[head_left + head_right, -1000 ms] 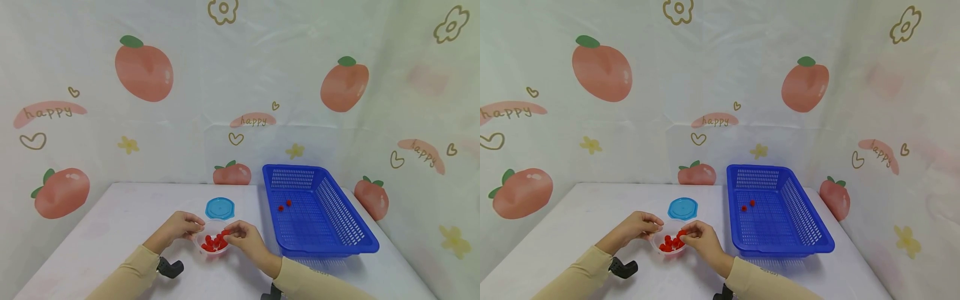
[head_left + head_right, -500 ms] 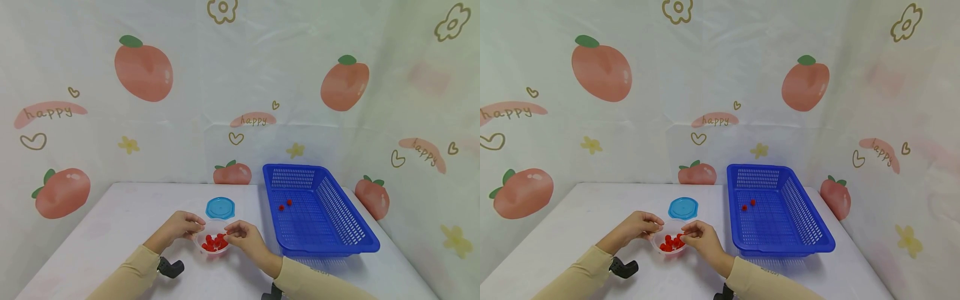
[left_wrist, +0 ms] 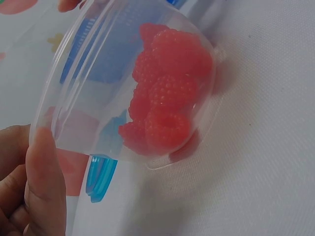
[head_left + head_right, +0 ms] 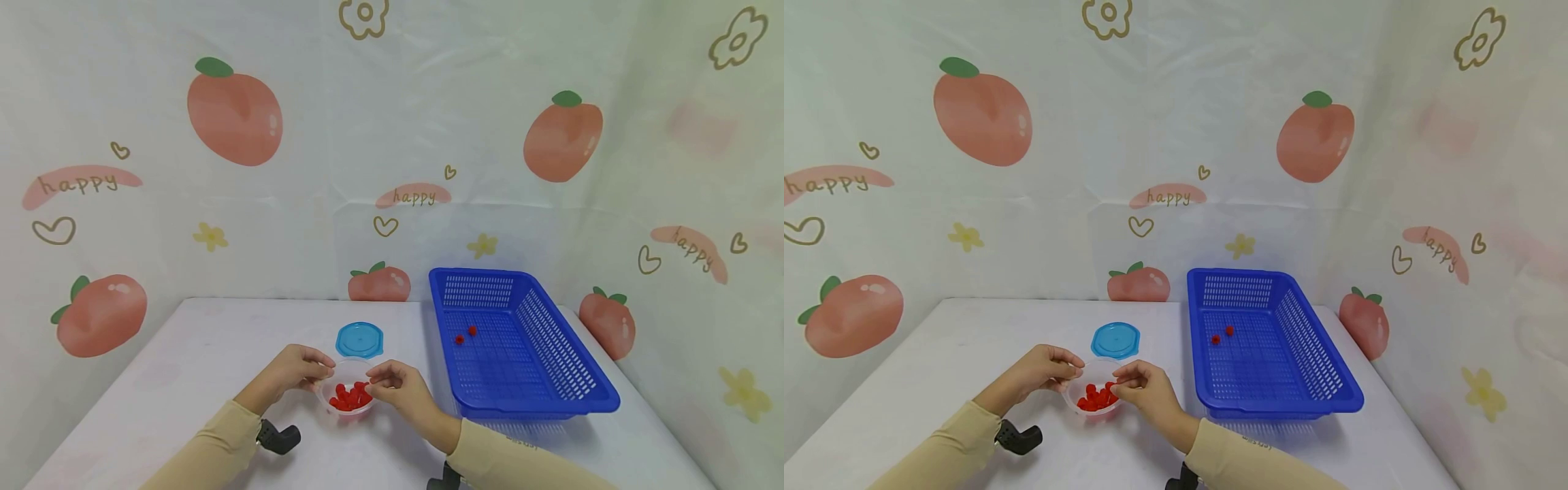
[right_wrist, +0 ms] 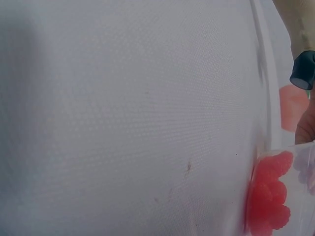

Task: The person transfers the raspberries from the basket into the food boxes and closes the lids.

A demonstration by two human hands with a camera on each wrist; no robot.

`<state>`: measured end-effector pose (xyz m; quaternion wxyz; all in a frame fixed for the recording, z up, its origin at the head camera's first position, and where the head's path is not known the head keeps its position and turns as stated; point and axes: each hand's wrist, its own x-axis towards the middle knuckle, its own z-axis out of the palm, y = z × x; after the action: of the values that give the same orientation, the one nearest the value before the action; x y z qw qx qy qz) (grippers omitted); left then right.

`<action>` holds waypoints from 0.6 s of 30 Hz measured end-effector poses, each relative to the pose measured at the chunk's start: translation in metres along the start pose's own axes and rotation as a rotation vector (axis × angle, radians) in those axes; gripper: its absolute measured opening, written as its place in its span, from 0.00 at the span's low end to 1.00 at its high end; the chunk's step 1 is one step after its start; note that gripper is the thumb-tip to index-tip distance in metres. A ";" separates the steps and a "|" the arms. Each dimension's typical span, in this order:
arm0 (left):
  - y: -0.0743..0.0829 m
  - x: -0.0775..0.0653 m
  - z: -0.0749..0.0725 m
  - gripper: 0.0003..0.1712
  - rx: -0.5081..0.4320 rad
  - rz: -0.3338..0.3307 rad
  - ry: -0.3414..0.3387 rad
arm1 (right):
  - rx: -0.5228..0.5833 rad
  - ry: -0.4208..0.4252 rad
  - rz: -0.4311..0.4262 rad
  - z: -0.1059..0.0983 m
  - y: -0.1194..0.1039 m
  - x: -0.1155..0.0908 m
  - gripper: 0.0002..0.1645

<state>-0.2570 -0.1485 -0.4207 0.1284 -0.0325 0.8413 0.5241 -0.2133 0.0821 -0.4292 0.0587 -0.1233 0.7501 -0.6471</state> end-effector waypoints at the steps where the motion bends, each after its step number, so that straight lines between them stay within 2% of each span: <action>1: 0.000 0.000 0.000 0.10 0.001 0.000 0.000 | -0.001 -0.001 -0.001 0.000 0.000 0.000 0.16; 11: 0.000 -0.002 -0.001 0.10 0.011 0.000 0.000 | -0.046 -0.040 0.010 -0.002 -0.008 0.000 0.16; 18: -0.001 -0.001 -0.001 0.10 0.009 0.009 -0.003 | -0.075 -0.143 -0.010 -0.014 -0.034 -0.002 0.18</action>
<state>-0.2557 -0.1496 -0.4207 0.1274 -0.0275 0.8436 0.5210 -0.2116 0.0918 -0.3936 0.1043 -0.1749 0.7670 -0.6084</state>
